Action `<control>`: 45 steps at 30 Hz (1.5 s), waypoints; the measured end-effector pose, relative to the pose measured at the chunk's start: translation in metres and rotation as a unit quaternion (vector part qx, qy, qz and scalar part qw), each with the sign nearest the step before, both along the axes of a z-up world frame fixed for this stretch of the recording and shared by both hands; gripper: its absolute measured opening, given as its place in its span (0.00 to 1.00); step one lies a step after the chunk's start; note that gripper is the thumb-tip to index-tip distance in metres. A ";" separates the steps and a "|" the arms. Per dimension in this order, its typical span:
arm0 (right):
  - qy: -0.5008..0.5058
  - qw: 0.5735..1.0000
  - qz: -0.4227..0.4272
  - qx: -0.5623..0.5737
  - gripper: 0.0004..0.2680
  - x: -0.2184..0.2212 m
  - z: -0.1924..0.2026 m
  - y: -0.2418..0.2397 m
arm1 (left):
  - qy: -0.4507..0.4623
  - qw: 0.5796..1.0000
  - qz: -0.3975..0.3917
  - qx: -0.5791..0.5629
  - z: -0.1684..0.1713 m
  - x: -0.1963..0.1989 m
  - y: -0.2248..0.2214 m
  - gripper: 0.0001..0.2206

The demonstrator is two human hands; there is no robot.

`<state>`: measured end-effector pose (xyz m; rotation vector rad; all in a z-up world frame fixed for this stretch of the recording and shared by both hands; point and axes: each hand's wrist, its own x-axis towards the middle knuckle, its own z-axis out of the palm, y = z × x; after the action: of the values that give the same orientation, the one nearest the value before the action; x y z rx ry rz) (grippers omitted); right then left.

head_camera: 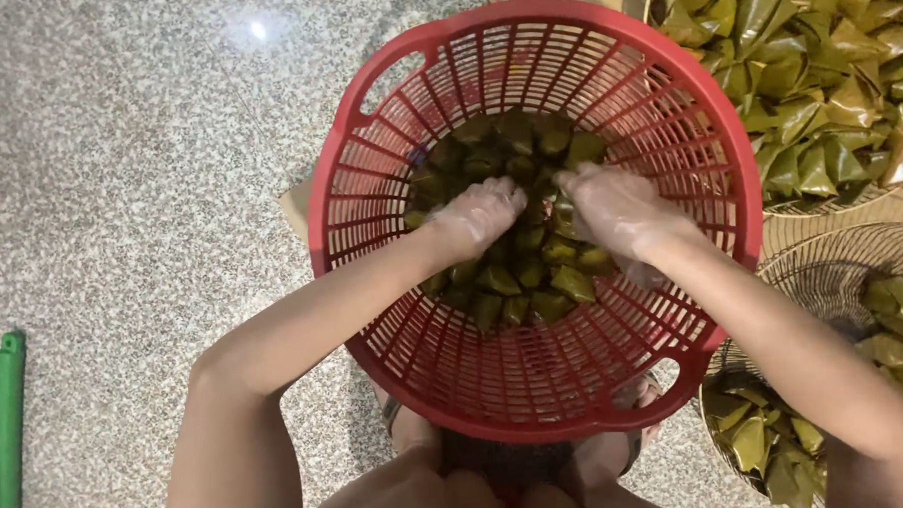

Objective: The person transfers leaf-wrapped items from a large woven basket into a red plastic basket. They pick up the items one by one and place them into the red basket, gradually filling it.

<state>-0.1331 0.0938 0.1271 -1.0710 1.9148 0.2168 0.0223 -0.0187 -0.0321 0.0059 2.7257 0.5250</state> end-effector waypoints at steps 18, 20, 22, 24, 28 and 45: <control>0.072 0.944 0.209 -0.243 0.10 0.024 -0.055 -0.019 | -0.038 0.955 0.235 0.178 0.047 -0.008 -0.051 0.10; 0.095 0.930 0.246 -0.256 0.09 0.023 -0.068 -0.023 | -0.074 0.946 0.250 0.195 0.011 -0.008 -0.045 0.10; 0.087 0.932 0.238 -0.258 0.09 0.019 -0.082 -0.023 | -0.083 0.942 0.256 0.199 0.000 -0.012 -0.045 0.09; 0.081 0.935 0.229 -0.259 0.09 0.019 -0.090 -0.024 | -0.091 0.940 0.259 0.203 0.007 -0.013 -0.046 0.08; 0.021 0.993 0.042 -0.106 0.14 0.022 -0.106 -0.026 | -0.084 0.951 0.231 0.186 0.040 -0.009 -0.047 0.09; 0.219 0.881 0.125 -0.400 0.09 0.031 -0.028 0.025 | -0.114 0.991 0.065 -0.026 0.051 0.002 -0.046 0.14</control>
<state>-0.1025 0.1188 0.0987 -1.9580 2.3307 -0.2477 0.0239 -0.0645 0.0194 -0.2321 2.5251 0.4606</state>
